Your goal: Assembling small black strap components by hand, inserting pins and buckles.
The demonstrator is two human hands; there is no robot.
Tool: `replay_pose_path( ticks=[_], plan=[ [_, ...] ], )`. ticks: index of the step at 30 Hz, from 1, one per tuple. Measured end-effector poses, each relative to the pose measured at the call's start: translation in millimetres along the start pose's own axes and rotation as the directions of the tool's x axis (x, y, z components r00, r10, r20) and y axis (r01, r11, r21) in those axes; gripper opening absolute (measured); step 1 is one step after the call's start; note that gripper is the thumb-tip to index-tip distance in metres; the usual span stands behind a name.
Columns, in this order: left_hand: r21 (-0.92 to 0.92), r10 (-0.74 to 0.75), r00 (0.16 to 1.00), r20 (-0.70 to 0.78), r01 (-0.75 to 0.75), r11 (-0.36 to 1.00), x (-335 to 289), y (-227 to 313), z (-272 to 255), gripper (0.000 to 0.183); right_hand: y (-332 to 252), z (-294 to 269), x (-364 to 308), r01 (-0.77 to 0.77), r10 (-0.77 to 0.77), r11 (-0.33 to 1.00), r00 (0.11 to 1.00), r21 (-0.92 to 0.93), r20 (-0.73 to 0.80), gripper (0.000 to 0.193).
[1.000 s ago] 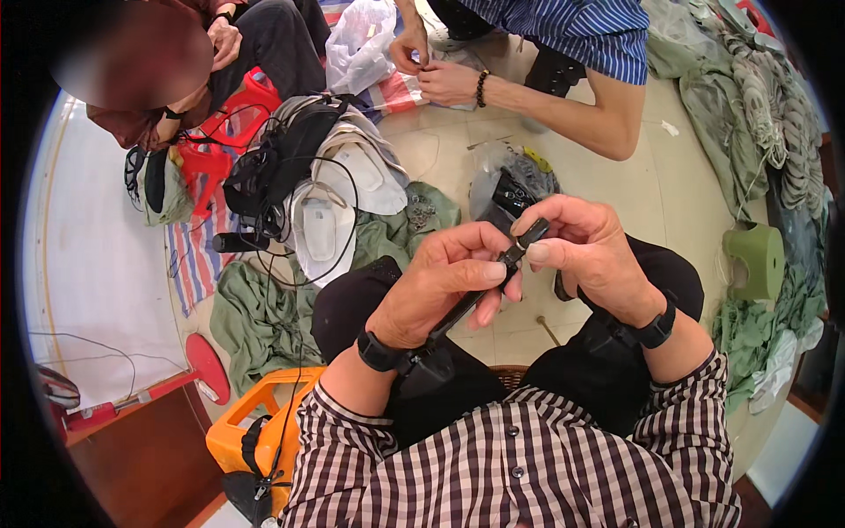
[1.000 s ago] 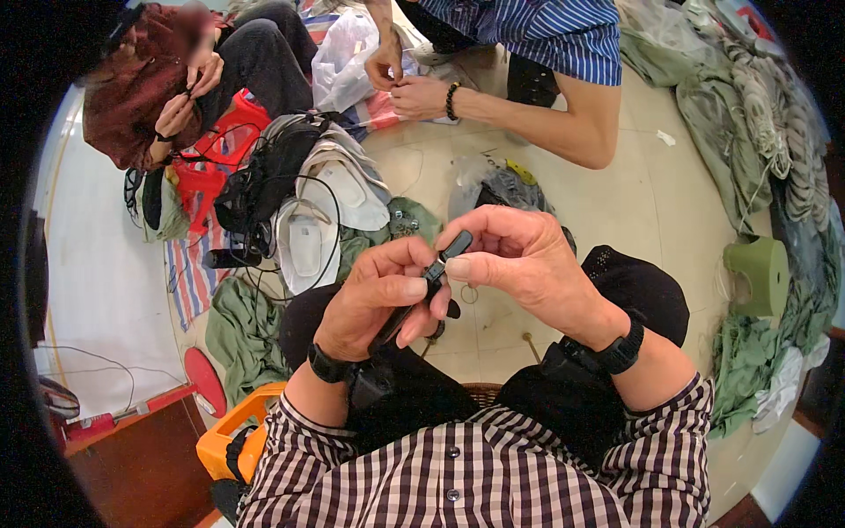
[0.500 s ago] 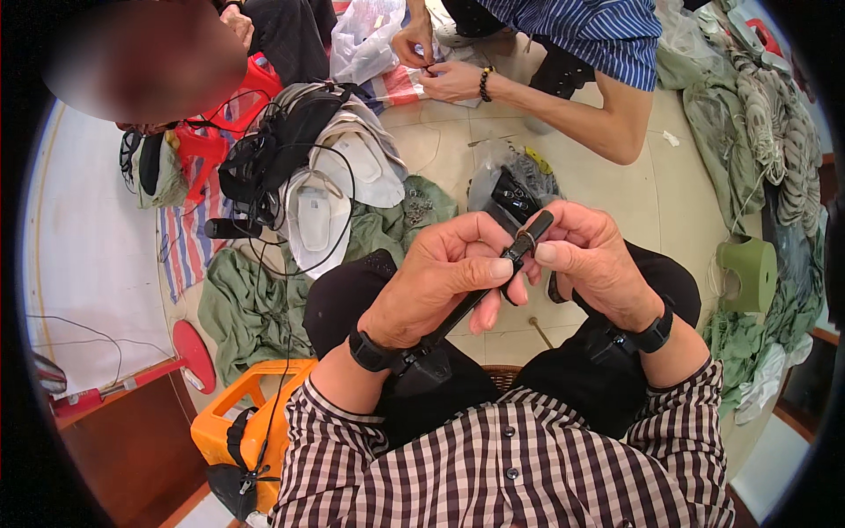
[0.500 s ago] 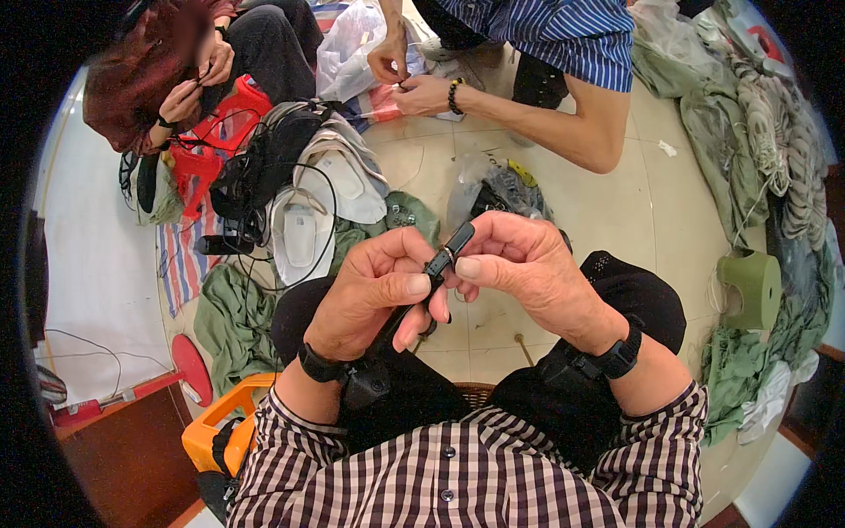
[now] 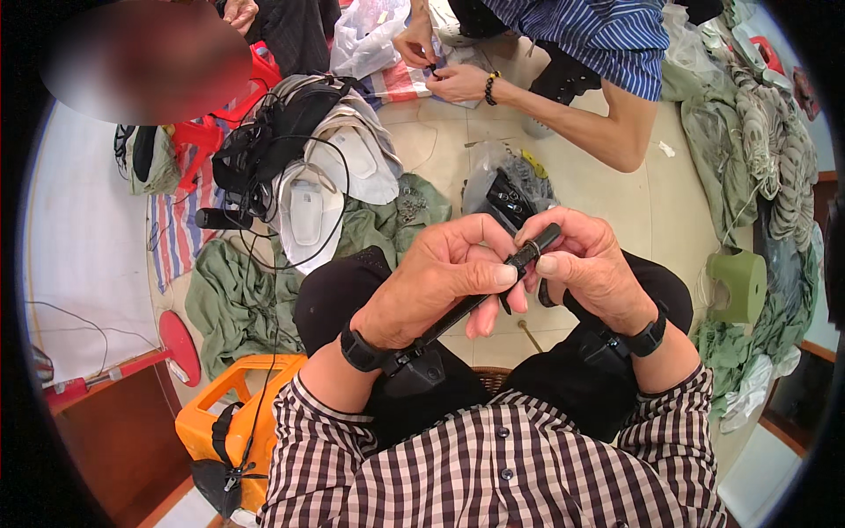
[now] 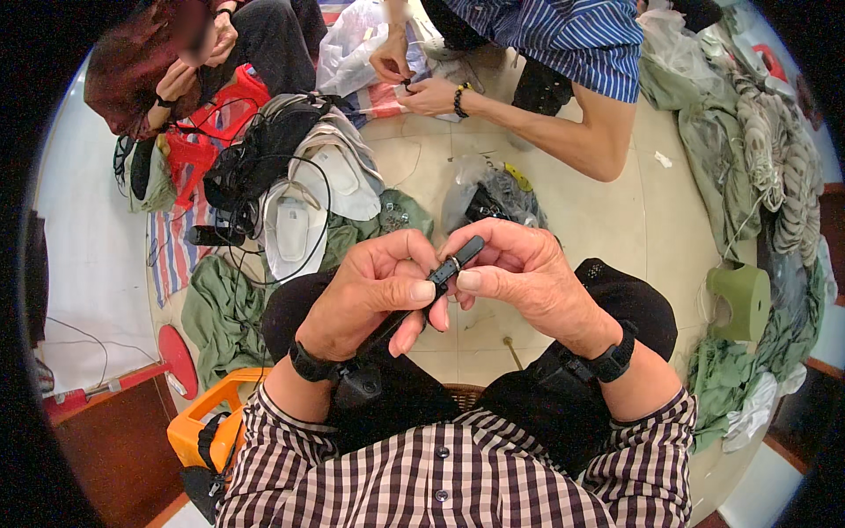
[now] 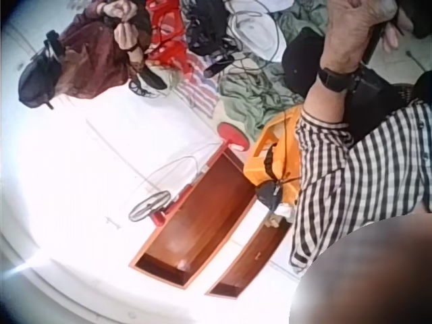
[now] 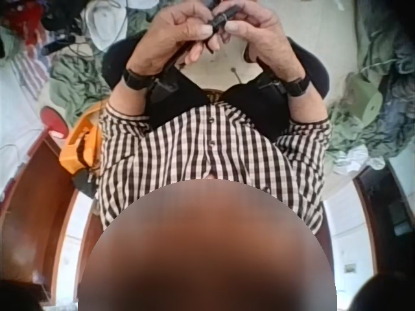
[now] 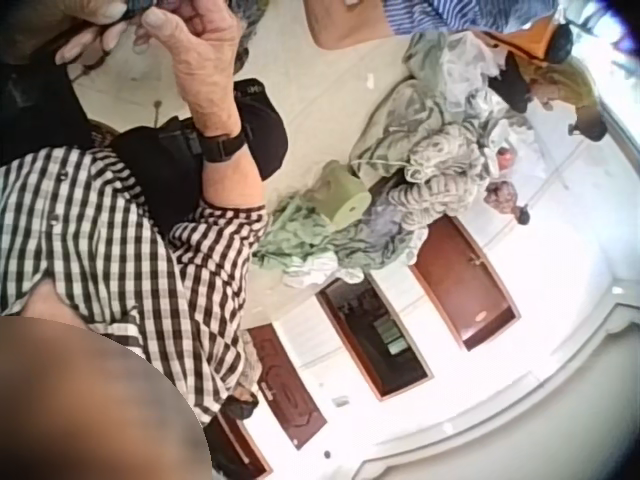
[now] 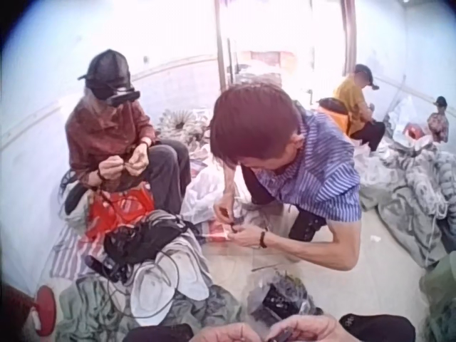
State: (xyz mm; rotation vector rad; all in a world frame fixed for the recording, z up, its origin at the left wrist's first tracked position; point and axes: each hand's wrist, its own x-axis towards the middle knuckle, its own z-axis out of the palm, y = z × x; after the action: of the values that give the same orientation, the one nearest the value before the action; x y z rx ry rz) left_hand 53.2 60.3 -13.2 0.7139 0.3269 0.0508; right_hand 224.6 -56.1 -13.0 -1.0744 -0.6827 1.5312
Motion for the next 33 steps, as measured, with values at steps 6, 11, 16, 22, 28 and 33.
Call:
replay_pose_path(
  ticks=[6, 11, 16, 22, 28, 33],
  plan=[
    [0.128, 0.024, 0.999, -0.047, -0.018, 0.992, -4.2, 0.7, 5.5, 0.014, -2.0, -0.3, -2.3, 0.031, -0.029, 0.996, 0.999, -0.090, 0.025, 0.023],
    [0.200, 0.055, 0.996, -0.076, -0.039, 0.979, -3.5, 0.1, 7.7, 0.012, -1.7, -1.3, -3.4, 0.008, -0.008, 0.996, 1.000, -0.089, 0.003, 0.022],
    [0.189, 0.064, 0.994, -0.088, -0.046, 0.981, -2.6, 3.5, 8.6, 0.013, 1.1, -2.0, -0.2, 0.032, -0.032, 0.997, 0.999, -0.073, 0.000, 0.023],
    [0.178, 0.039, 0.994, -0.102, -0.021, 0.984, -5.7, 8.9, 5.6, 0.013, -3.1, 2.8, 6.3, 0.012, -0.010, 0.997, 1.000, -0.075, 0.024, 0.023],
    [0.169, 0.090, 0.994, -0.061, -0.078, 0.982, -0.7, -2.7, 1.0, 0.019, -1.3, 3.0, 4.4, 0.011, -0.019, 0.997, 0.995, -0.081, -0.097, 0.022],
    [0.151, 0.117, 0.992, -0.037, -0.110, 0.982, 6.6, -16.6, -6.0, 0.024, 7.9, -0.8, 4.0, 0.138, -0.148, 0.987, 0.977, -0.077, -0.154, 0.019]
  ],
)
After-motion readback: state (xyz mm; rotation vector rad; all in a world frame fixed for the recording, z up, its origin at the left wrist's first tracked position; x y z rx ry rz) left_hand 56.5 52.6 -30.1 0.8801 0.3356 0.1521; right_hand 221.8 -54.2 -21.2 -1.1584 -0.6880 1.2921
